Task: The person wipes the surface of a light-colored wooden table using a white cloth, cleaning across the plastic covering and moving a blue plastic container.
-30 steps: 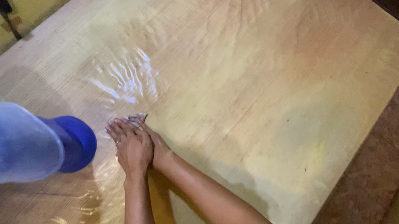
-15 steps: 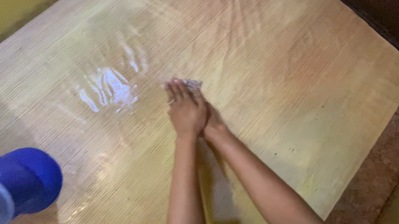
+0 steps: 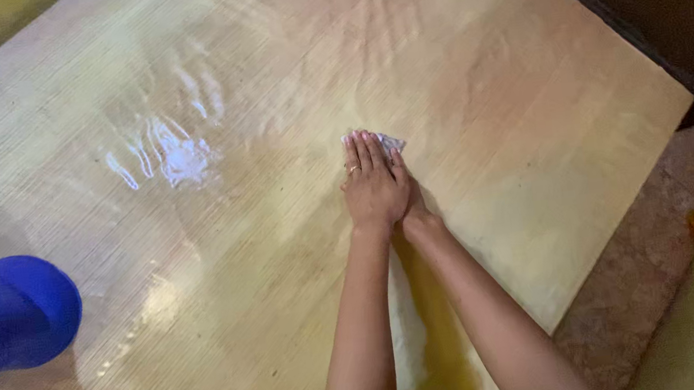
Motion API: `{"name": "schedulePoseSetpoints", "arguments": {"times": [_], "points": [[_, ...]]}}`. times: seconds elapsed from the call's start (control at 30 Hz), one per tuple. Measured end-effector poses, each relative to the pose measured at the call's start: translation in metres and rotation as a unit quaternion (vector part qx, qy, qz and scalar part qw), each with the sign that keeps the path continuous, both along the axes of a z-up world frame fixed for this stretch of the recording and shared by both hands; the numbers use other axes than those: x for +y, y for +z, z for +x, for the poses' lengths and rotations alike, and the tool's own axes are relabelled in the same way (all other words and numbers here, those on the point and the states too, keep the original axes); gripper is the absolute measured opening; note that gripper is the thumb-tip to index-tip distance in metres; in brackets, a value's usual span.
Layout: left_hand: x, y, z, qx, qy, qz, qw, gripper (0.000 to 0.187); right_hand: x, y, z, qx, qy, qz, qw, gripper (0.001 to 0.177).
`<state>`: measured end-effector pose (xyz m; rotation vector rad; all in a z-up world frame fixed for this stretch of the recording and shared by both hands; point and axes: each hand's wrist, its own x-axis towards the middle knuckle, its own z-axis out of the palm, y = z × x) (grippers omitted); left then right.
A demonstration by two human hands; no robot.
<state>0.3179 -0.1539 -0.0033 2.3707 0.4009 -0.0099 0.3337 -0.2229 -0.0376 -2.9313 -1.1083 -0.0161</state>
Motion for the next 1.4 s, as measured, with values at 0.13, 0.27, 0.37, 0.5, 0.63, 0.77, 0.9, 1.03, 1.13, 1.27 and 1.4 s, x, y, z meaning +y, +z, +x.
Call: {"name": "schedulePoseSetpoints", "arguments": {"times": [0.13, 0.27, 0.37, 0.5, 0.63, 0.77, 0.9, 1.03, 1.13, 1.27, 1.4], "points": [[-0.006, 0.002, -0.03, -0.002, -0.009, 0.004, 1.0, 0.076, -0.003, -0.003, -0.031, -0.042, -0.015, -0.077, 0.996, 0.076], [0.0, 0.0, -0.075, -0.021, -0.029, 0.062, 0.997, 0.074, -0.002, -0.013, -0.069, -0.115, -0.015, -0.145, 0.983, 0.074], [0.008, 0.005, -0.111, 0.006, -0.039, 0.06, 0.997, 0.073, 0.006, -0.01, -0.111, -0.104, -0.028, -0.131, 0.985, 0.075], [0.018, 0.005, -0.155, -0.005, -0.036, 0.008, 0.999, 0.074, 0.016, 0.007, -0.163, -0.069, -0.02, -0.109, 0.991, 0.075], [0.033, 0.0, -0.209, -0.016, -0.041, 0.033, 0.998, 0.072, 0.031, 0.017, -0.217, -0.043, -0.006, -0.093, 0.995, 0.076], [0.054, 0.002, -0.262, -0.023, -0.047, 0.074, 0.996, 0.074, 0.055, 0.021, -0.265, -0.033, 0.006, -0.078, 0.996, 0.076], [0.076, 0.006, -0.306, -0.007, -0.021, 0.065, 0.998, 0.072, 0.074, 0.021, -0.311, -0.02, 0.021, -0.061, 0.998, 0.076], [0.098, 0.013, -0.356, 0.017, -0.019, 0.053, 0.998, 0.074, 0.094, 0.024, -0.359, 0.003, 0.047, -0.039, 0.998, 0.077], [0.104, 0.018, -0.383, 0.042, 0.003, 0.072, 0.997, 0.073, 0.104, 0.032, -0.383, 0.019, 0.064, -0.022, 0.997, 0.077], [0.107, 0.019, -0.391, 0.065, -0.022, 0.071, 0.995, 0.075, 0.103, 0.039, -0.397, 0.043, 0.065, -0.002, 0.997, 0.078], [0.091, 0.02, -0.378, 0.062, -0.031, 0.034, 0.997, 0.077, 0.094, 0.045, -0.385, 0.062, 0.056, 0.014, 0.996, 0.078]]}}
